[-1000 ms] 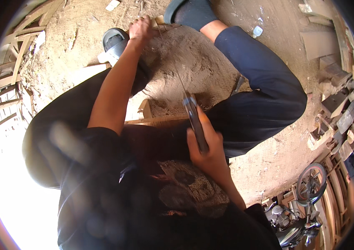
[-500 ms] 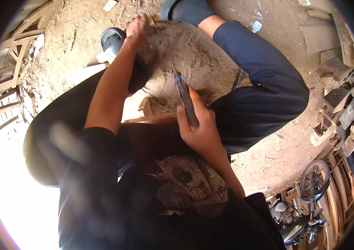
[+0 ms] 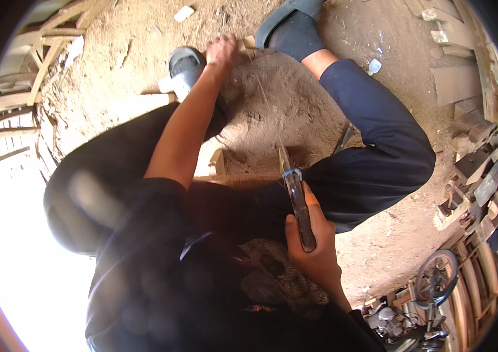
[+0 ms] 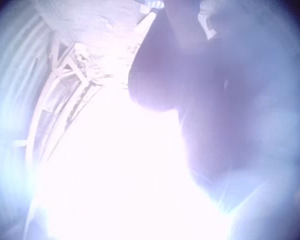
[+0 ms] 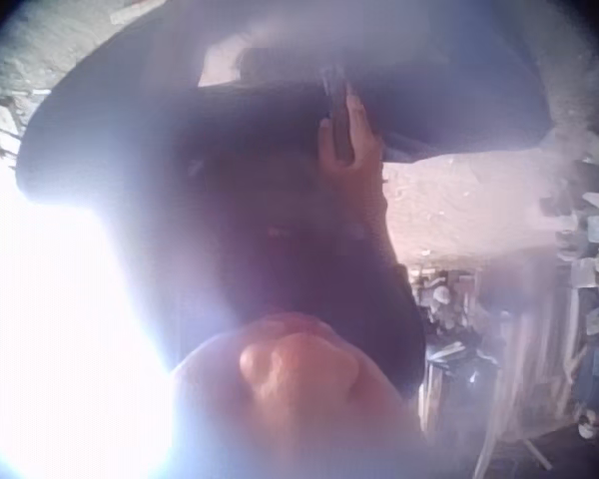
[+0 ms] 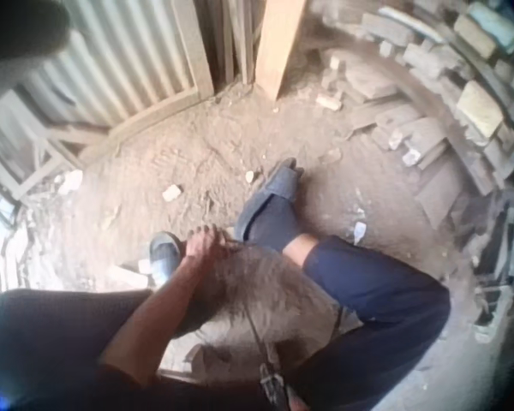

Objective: The person sits on the ground and uses a hand saw to cut a small piece of wood held between their feet. The sawing motion is repetitive and continuous throughout the clip.

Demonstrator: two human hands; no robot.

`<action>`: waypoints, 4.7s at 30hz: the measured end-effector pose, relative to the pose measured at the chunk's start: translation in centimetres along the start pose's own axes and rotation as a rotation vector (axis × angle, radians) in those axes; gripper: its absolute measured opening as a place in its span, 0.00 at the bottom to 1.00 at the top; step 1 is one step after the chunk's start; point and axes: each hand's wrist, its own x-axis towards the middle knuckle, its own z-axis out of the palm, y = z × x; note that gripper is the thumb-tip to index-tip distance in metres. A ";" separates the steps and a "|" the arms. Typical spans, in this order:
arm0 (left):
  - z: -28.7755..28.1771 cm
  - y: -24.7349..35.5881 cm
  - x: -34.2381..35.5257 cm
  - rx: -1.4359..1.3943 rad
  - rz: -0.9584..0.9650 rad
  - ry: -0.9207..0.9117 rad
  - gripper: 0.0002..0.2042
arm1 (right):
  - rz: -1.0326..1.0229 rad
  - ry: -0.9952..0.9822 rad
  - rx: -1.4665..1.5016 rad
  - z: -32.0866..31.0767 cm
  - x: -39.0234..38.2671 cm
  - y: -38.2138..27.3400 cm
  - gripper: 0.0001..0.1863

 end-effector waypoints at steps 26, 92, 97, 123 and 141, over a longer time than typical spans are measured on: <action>3.3 -0.7 0.9 -0.007 -0.010 0.224 0.22 | -0.206 -0.022 -0.232 0.9 0.7 2.9 0.30; 2.8 -0.9 1.5 -0.006 0.067 0.194 0.41 | -0.158 0.020 -0.242 1.7 2.0 5.8 0.30; 1.4 -0.5 1.0 -0.073 0.066 0.154 0.35 | -0.050 -0.036 -0.184 1.1 4.7 4.8 0.32; 1.7 -1.0 1.7 -0.020 0.067 0.090 0.41 | -0.110 0.014 -0.148 1.5 4.0 5.4 0.34; 1.0 -0.4 1.4 0.006 0.006 0.049 0.37 | 0.041 -0.073 0.013 0.4 4.5 5.1 0.37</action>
